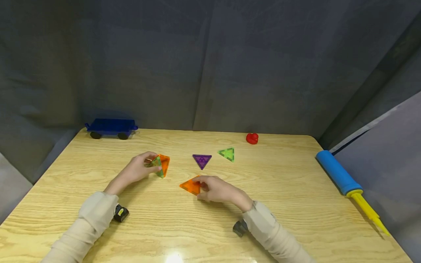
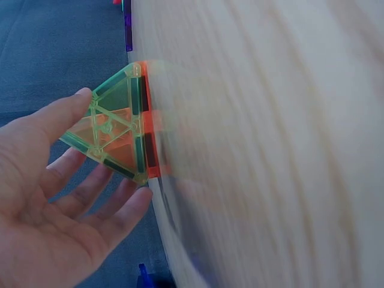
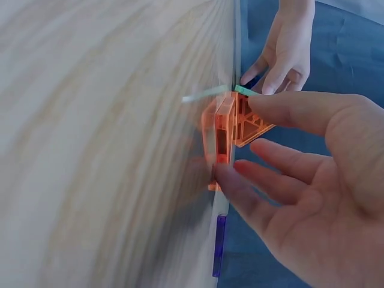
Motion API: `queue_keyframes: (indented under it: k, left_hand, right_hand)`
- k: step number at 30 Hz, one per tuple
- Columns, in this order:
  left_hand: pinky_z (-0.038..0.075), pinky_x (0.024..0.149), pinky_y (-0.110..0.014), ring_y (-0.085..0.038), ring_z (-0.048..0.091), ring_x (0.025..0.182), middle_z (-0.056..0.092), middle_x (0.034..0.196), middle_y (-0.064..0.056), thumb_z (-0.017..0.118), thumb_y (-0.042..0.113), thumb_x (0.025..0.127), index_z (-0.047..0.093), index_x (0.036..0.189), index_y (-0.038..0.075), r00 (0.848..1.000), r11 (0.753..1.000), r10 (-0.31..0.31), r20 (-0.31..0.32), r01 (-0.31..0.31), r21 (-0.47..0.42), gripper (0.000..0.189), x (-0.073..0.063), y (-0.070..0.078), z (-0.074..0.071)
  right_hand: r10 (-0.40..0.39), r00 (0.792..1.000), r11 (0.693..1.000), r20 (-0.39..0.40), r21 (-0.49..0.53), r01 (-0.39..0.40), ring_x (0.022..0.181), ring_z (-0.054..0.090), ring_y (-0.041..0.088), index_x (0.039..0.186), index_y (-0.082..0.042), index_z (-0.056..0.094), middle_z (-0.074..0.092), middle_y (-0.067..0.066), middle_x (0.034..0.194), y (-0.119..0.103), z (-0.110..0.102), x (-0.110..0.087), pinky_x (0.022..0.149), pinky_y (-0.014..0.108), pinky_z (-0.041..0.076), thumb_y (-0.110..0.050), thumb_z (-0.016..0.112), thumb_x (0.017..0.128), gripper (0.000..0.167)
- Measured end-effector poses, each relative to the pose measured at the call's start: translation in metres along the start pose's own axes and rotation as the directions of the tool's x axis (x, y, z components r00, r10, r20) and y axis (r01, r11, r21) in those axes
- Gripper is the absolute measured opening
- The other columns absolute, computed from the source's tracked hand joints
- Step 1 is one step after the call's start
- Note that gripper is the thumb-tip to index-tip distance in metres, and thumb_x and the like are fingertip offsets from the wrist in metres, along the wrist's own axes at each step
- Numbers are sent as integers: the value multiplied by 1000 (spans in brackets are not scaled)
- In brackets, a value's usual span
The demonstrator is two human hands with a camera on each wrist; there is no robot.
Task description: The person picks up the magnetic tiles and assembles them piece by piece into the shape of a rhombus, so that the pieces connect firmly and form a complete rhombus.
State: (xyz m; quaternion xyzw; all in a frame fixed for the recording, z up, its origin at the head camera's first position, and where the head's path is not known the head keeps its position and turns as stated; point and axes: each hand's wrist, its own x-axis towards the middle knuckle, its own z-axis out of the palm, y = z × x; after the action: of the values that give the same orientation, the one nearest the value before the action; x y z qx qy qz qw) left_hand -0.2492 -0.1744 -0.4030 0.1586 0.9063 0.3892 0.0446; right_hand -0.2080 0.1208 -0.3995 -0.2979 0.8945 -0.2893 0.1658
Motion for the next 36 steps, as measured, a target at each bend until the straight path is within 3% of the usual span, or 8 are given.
queue_keyframes:
  k: [4, 7, 13, 17, 20, 25, 29, 36]
  left_hand:
    - [43, 95, -54, -42, 48, 120, 50, 134, -23, 65, 23, 91, 46, 137, 0, 1000, 1000, 11, -9, -11, 9, 55, -1, 2, 0]
    - [42, 97, -54, -41, 45, 124, 48, 136, -22, 64, 21, 92, 47, 137, 2, 998, 999, 42, -44, -41, 15, 52, -2, 6, 1]
    - [42, 95, -53, -38, 39, 124, 48, 134, -17, 62, 17, 93, 58, 127, 7, 978, 988, 142, -154, -131, 77, 36, -4, 30, 2]
    - [37, 97, -56, -38, 37, 125, 50, 132, -17, 64, 14, 92, 62, 120, 6, 966, 975, 214, -145, -203, 91, 30, -3, 46, 5]
    - [42, 94, -52, -36, 47, 114, 56, 125, -16, 65, 14, 91, 63, 119, 6, 964, 967, 251, -87, -245, 77, 29, -3, 53, 11]
    - [51, 82, -39, -32, 56, 103, 59, 121, -15, 62, 16, 93, 59, 124, 4, 959, 965, 261, 113, -261, -12, 33, -5, 58, 20]
    - [50, 87, -39, -33, 53, 111, 55, 130, -15, 61, 21, 95, 56, 129, 4, 933, 968, 252, 257, -247, -50, 39, -8, 61, 28]
    - [40, 102, -51, -37, 44, 126, 50, 138, -14, 62, 25, 93, 53, 133, 5, 892, 979, 198, 406, -202, -34, 45, -12, 60, 39]
  right_hand:
    - [-15, 999, 999, -41, 51, 17, 108, 55, 25, 130, -4, 56, 59, 11, 124, 4, -3, -3, 94, 40, 46, -9, 64, 90, 41]
    - [-14, 997, 998, -80, 61, 19, 115, 55, 28, 127, -4, 58, 58, 11, 128, 7, -7, -5, 97, 43, 46, -8, 63, 91, 37]
    - [-8, 990, 1000, -139, 13, 10, 117, 53, 31, 125, -4, 59, 57, 13, 129, 20, -18, -4, 98, 47, 44, -10, 62, 92, 34]
    - [-28, 989, 999, -143, -25, 25, 123, 49, 33, 130, -2, 54, 54, 15, 132, 32, -24, 0, 103, 47, 40, -12, 62, 92, 40]
    - [-35, 992, 999, -119, -40, 30, 128, 44, 34, 135, 0, 49, 50, 17, 137, 37, -29, 4, 107, 48, 35, -14, 64, 91, 48]
    - [-27, 997, 997, -71, -72, 21, 132, 39, 36, 138, 2, 45, 44, 20, 142, 40, -33, 11, 110, 49, 29, -16, 67, 89, 56]
    - [1, 998, 994, -55, -106, -7, 133, 39, 34, 137, 0, 46, 46, 18, 142, 41, -34, 18, 110, 48, 30, -17, 67, 89, 55]
    - [55, 998, 991, -15, -122, -57, 135, 35, 33, 142, -1, 41, 41, 17, 145, 41, -33, 24, 112, 48, 27, -18, 66, 90, 60]
